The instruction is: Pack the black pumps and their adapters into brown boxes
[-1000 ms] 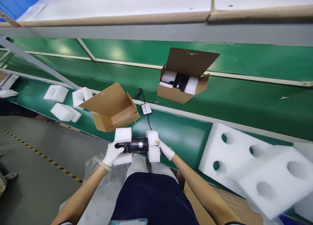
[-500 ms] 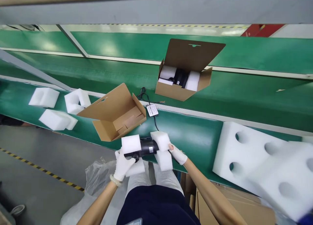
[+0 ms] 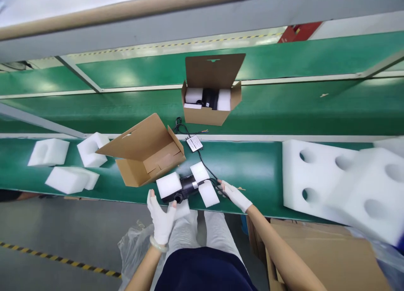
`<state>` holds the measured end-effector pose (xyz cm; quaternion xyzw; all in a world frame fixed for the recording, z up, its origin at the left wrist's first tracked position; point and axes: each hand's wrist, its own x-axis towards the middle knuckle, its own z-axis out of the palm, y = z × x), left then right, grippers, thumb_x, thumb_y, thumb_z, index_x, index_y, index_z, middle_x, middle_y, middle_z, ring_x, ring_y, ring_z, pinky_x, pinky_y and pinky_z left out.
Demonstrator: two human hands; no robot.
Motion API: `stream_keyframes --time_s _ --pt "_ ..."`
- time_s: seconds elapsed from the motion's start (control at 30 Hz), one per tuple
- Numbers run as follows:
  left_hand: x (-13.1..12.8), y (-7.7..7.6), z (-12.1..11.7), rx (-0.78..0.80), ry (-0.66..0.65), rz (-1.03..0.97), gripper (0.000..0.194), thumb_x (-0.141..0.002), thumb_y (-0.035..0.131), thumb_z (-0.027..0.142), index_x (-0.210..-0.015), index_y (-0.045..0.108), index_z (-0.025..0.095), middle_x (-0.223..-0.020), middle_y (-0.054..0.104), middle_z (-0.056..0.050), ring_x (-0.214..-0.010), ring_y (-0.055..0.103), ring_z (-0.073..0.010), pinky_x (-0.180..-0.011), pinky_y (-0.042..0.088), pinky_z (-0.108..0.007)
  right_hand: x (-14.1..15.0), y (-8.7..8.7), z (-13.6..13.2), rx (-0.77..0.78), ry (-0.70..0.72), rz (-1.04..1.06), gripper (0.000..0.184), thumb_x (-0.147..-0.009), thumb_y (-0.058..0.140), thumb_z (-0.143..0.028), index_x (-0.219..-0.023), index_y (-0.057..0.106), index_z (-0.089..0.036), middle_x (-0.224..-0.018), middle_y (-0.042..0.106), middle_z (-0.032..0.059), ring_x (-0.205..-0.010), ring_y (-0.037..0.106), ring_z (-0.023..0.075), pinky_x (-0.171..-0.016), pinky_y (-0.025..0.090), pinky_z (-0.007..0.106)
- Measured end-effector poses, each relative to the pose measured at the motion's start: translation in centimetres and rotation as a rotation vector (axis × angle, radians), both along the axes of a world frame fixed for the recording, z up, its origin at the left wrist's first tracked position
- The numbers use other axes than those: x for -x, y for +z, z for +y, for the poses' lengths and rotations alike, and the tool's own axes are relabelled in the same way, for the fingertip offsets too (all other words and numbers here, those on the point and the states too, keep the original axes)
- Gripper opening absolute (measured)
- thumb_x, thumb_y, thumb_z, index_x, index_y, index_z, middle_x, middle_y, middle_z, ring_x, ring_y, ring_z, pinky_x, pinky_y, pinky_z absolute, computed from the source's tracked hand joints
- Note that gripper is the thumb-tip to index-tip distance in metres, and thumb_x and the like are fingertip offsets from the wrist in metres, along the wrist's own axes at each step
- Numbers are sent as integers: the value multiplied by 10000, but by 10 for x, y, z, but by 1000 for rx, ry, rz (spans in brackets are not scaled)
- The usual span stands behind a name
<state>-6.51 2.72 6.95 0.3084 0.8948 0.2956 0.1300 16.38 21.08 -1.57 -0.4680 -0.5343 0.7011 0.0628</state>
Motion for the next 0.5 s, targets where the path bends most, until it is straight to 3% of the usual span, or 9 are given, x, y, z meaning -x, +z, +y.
stream_keyframes --time_s 0.07,0.13,0.2,0.27,0.37,0.43,0.5 --pt "-21 12 17 13 -267 145 974 -682 682 491 -1456 194 156 -1501 231 -201 -1385 250 -381 -1118 276 -516 -22 5 -7 -77 112 -76 600 -861 362 -632 -996 669 -135 -857 698 107 -815 654 215 -880 491 416" --pt "-44 17 45 103 -568 179 1075 -576 740 554 -1443 267 130 -1506 234 -225 -1370 242 -437 -1097 263 -575 -36 19 -9 -182 227 -152 548 -901 320 -534 -762 677 -142 -666 667 76 -732 642 193 -866 487 374" --pt "-63 14 73 218 -722 223 1098 -510 766 566 -1425 338 136 -1504 258 -233 -1353 238 -485 -1065 243 -641 -39 38 -4 -296 356 -263 475 -919 316 -408 -728 667 -152 -609 650 62 -697 638 182 -809 491 333" --pt "-74 6 91 301 -767 268 1049 -511 770 519 -1415 376 164 -1506 277 -218 -1342 260 -485 -1044 260 -647 -36 57 4 -421 503 -412 365 -904 352 -283 -815 678 -146 -667 677 81 -705 652 191 -757 483 316" --pt "-78 -4 97 342 -738 311 973 -557 744 455 -1414 381 171 -1516 274 -205 -1329 309 -446 -1033 309 -597 -28 69 11 -517 657 -609 259 -851 428 -180 -828 680 -125 -796 702 158 -805 676 251 -765 470 345" --pt "-78 -6 93 346 -705 333 958 -582 727 442 -1417 365 142 -1520 254 -224 -1317 329 -440 -1027 319 -587 -28 65 5 -420 642 -591 206 -826 473 -163 -770 667 -126 -837 703 183 -838 678 273 -759 474 355" --pt "-79 -7 90 352 -692 340 959 -598 717 423 -1423 340 114 -1523 229 -246 -1301 353 -437 -1020 326 -582 -33 54 -10 -227 533 -429 208 -849 471 -196 -744 642 -143 -812 706 164 -785 680 245 -705 492 330"
